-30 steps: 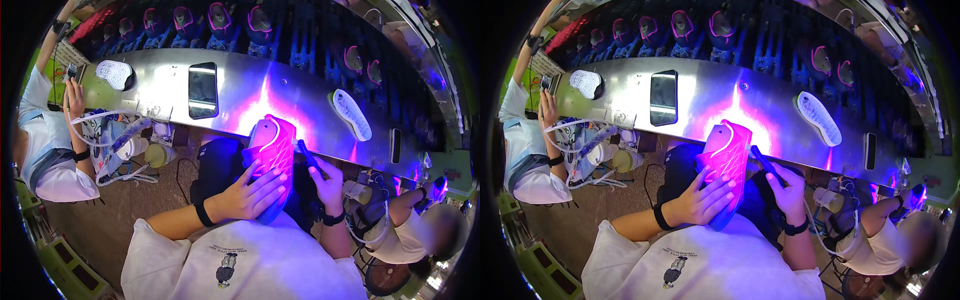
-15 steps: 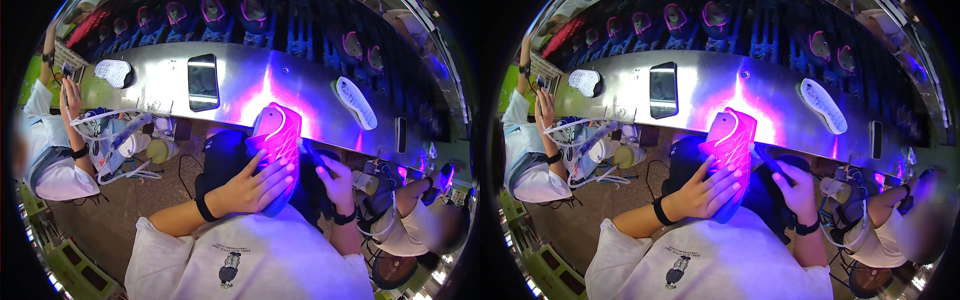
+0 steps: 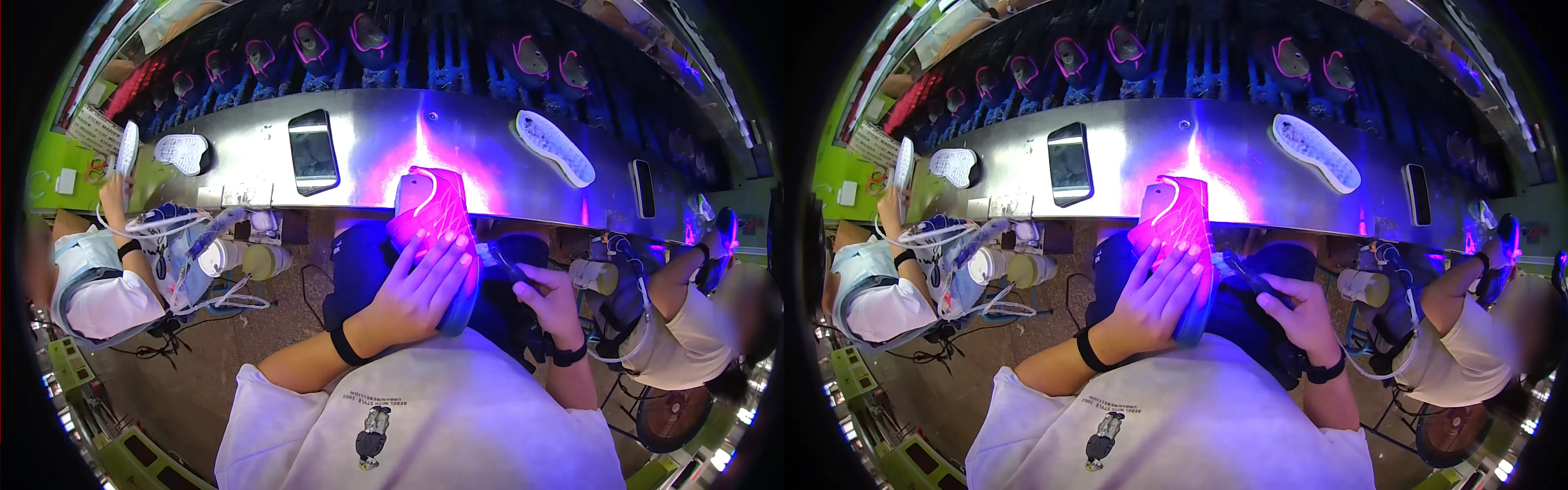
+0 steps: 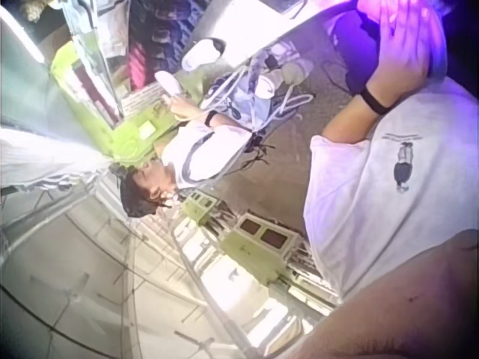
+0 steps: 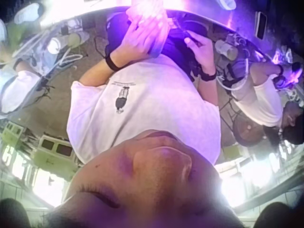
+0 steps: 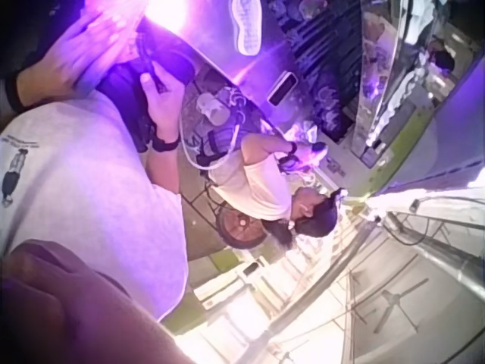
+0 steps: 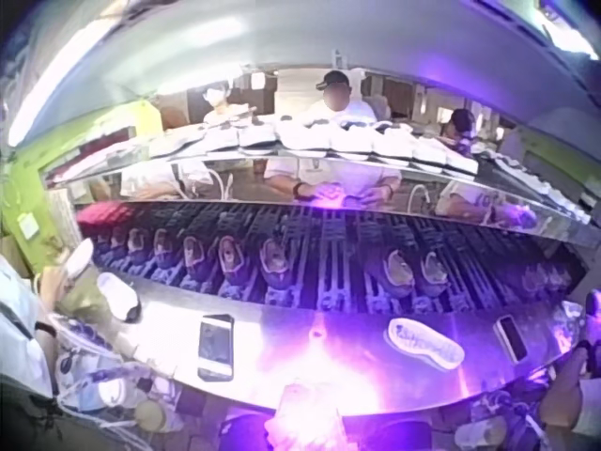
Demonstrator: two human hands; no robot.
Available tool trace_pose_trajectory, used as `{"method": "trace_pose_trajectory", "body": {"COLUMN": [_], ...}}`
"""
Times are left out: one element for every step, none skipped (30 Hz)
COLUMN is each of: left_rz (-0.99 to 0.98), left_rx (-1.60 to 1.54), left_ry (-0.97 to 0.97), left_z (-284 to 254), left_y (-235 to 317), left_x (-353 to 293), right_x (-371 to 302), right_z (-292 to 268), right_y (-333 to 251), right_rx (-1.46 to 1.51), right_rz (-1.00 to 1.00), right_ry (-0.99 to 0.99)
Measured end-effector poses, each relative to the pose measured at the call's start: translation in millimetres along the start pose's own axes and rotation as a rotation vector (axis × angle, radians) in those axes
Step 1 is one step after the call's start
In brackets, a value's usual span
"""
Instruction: Applying adhesive or primer to shoe components at a manufacturing production line.
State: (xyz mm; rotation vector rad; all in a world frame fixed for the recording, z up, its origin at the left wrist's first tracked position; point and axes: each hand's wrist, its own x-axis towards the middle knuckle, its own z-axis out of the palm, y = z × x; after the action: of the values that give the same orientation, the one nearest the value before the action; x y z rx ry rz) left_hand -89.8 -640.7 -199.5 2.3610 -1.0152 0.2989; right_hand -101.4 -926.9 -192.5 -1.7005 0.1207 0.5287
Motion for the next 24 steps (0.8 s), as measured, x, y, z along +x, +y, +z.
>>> {"method": "trace_pose_trajectory", "body": {"left_rz": [-0.018, -0.036, -0.027, -0.051, -0.076, -0.072, -0.088, -0.105, -0.103, -0.112, -0.120, -0.119, -0.124, -0.128, -0.127, -0.138, -0.148, -0.146, -0.154, -0.161, -0.156, -0.170, -0.184, -0.179], "left_rx": [-0.012, -0.024, -0.017, -0.044, -0.071, -0.067, -0.046, -0.025, -0.020, -0.006, 0.008, 0.011, 0.014, 0.016, 0.016, 0.022, 0.027, 0.027, 0.070, 0.113, 0.107, 0.109, 0.110, 0.103], "left_ry": [0.018, 0.037, 0.036, 0.058, 0.080, 0.079, 0.067, 0.055, 0.052, 0.059, 0.065, 0.061, 0.051, 0.040, 0.037, 0.016, -0.005, -0.008, -0.006, -0.005, -0.008, 0.003, 0.014, 0.010], "left_z": [1, 2, 2, 2, 2, 2, 2, 2, 2, 3, 3, 3, 3, 3, 3, 2, 2, 1, 0, 0, 0, 1, 2, 3], "left_y": [2, 6, 9, 13, 16, 18, 20, 22, 24, 25, 25, 26, 27, 28, 30, 31, 32, 33, 34, 35, 35, 36, 36, 36], "left_x": [4, 7, 11, 15, 18, 20, 22, 24, 25, 28, 30, 33, 36, 39, 43, 47, 51, 55, 60, 65, 69, 73, 77, 82], "right_x": [-4, -9, -12, -16, -19, -21, -23, -24, -26, -27, -29, -31, -33, -36, -39, -43, -46, -50, -53, -55, -58, -61, -63, -65], "right_z": [3, 3, 2, 2, 1, 0, -1, -2, -2, -3, -4, -5, -6, -6, -7, -7, -7, -7, -8, -8, -8, -9, -10, -12], "right_y": [-3, -4, -5, -5, -4, -3, -2, -2, -1, 0, 3, 6, 9, 9, 8, 8, 10, 12, 13, 14, 15, 15, 15, 15], "right_rx": [-0.013, -0.011, -0.017, -0.022, -0.016, -0.010, -0.003, 0.001, -0.003, -0.006, -0.001, 0.041, 0.082, 0.087, 0.123, 0.159, 0.162, 0.177, 0.192, 0.194, 0.190, 0.186, 0.187, 0.159], "right_rz": [-0.037, -0.040, -0.037, -0.033, -0.042, -0.036, -0.031, -0.035, -0.031, -0.026, -0.029, -0.032, -0.035, -0.035, -0.027, -0.019, -0.018, -0.026, -0.033, -0.032, -0.032, -0.032, -0.028, -0.032], "right_ry": [0.048, 0.048, 0.073, 0.097, 0.101, 0.101, 0.100, 0.101, 0.101, 0.101, 0.099, 0.096, 0.092, 0.092, 0.090, 0.089, 0.092, 0.092, 0.093, 0.097, 0.114, 0.131, 0.140, 0.147]}}
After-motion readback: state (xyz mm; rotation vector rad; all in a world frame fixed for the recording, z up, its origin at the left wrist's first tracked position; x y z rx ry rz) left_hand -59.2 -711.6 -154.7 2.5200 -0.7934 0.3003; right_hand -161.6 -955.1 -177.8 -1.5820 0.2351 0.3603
